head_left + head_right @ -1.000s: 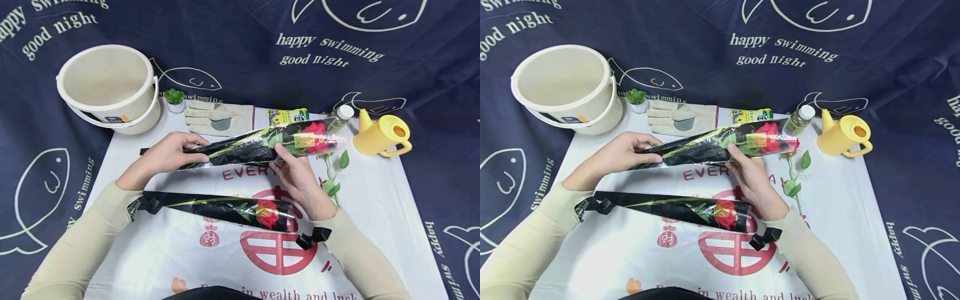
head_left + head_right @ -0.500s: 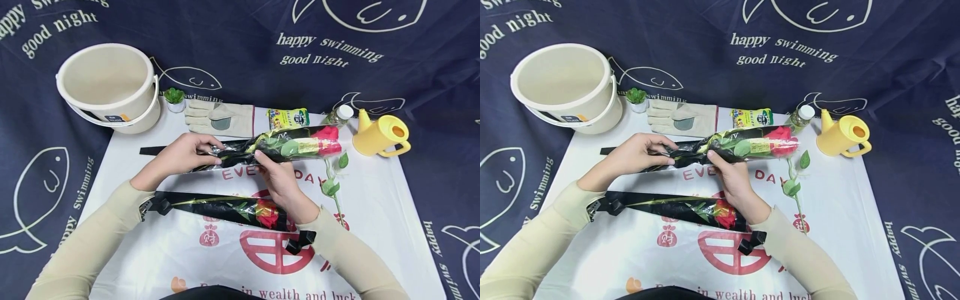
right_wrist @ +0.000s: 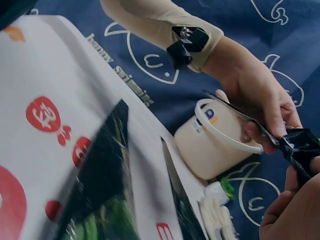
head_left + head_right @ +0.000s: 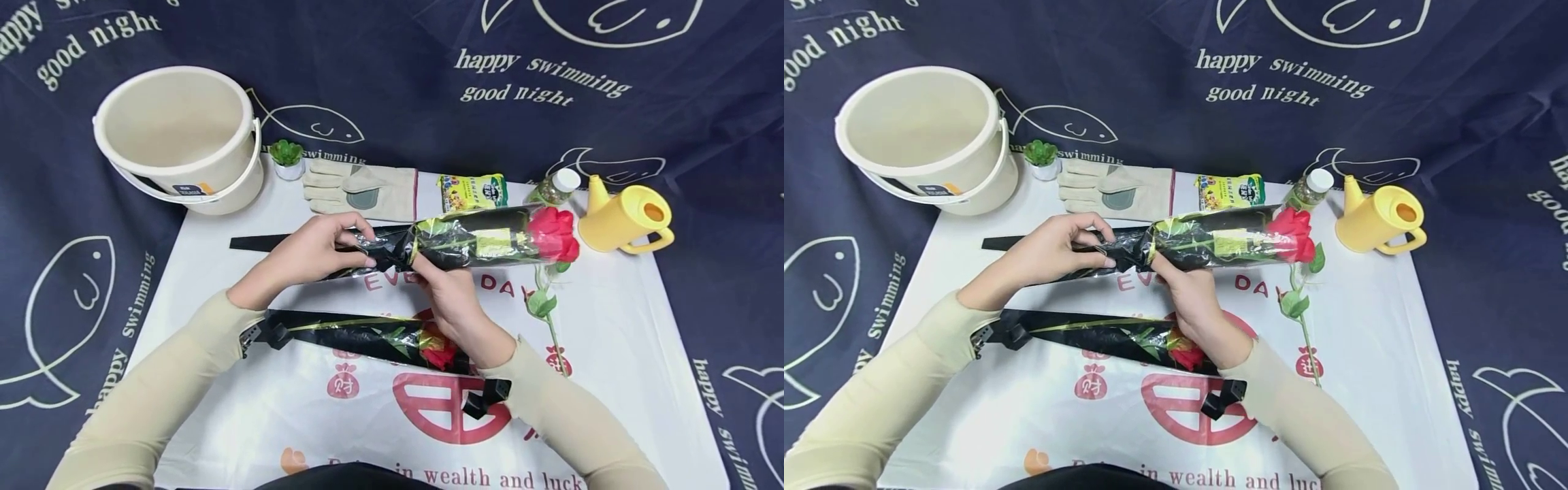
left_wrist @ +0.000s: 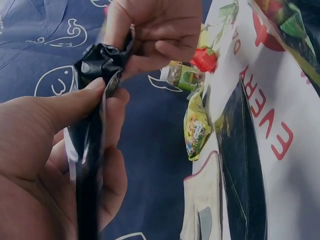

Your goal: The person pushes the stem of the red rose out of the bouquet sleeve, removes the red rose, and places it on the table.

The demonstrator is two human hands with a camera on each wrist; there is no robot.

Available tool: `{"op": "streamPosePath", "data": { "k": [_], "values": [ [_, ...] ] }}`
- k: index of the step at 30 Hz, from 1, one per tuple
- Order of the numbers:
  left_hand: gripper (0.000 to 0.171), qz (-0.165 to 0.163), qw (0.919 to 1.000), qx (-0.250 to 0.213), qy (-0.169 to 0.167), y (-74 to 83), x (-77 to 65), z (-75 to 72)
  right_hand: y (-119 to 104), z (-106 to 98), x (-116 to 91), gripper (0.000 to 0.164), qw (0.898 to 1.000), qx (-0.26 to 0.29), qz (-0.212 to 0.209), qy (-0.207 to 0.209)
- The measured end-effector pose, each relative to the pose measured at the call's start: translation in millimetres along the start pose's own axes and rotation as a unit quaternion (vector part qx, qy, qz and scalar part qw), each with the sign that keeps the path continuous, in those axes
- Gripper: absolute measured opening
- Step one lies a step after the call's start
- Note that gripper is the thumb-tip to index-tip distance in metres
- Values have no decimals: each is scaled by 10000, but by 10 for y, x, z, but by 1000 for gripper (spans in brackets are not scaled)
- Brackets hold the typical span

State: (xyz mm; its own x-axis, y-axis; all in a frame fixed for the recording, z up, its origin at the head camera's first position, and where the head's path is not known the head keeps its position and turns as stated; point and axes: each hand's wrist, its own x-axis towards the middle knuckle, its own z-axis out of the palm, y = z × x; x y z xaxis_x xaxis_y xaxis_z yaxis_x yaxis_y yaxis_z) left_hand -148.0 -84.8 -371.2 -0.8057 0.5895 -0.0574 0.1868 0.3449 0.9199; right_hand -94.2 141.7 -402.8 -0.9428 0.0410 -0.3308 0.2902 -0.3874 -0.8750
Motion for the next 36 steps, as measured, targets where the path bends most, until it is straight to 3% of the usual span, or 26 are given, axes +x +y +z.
{"op": "streamPosePath", "data": {
  "k": [3, 7, 12, 16, 21, 30, 36],
  "values": [
    [30, 42, 9998, 188, -73, -42, -3, -41, -89, -89, 40, 51, 9996, 92, -261, -42],
    [35, -144, 9988, 462, 34, -56, -42, -115, -208, -230, 94, 57, 9986, 123, -495, -110],
    [37, -243, 9978, 606, 138, -61, -49, -134, -262, -318, 101, 48, 9983, 259, -439, -273],
    [35, -209, 9981, 564, 143, -40, -34, -94, -214, -282, 70, 46, 9982, 257, -340, -431],
    [31, -89, 9993, 345, 99, 7, -17, -31, -147, -215, 34, 54, 9994, 115, -242, -203],
    [27, 137, 9999, 71, 22, 33, 24, 51, -18, -109, 9, 42, 9992, 4, -326, -231],
    [28, 53, 9994, 259, -209, 54, 63, 174, 117, -11, -48, 40, 9989, -316, -194, -273]
  ]
}}
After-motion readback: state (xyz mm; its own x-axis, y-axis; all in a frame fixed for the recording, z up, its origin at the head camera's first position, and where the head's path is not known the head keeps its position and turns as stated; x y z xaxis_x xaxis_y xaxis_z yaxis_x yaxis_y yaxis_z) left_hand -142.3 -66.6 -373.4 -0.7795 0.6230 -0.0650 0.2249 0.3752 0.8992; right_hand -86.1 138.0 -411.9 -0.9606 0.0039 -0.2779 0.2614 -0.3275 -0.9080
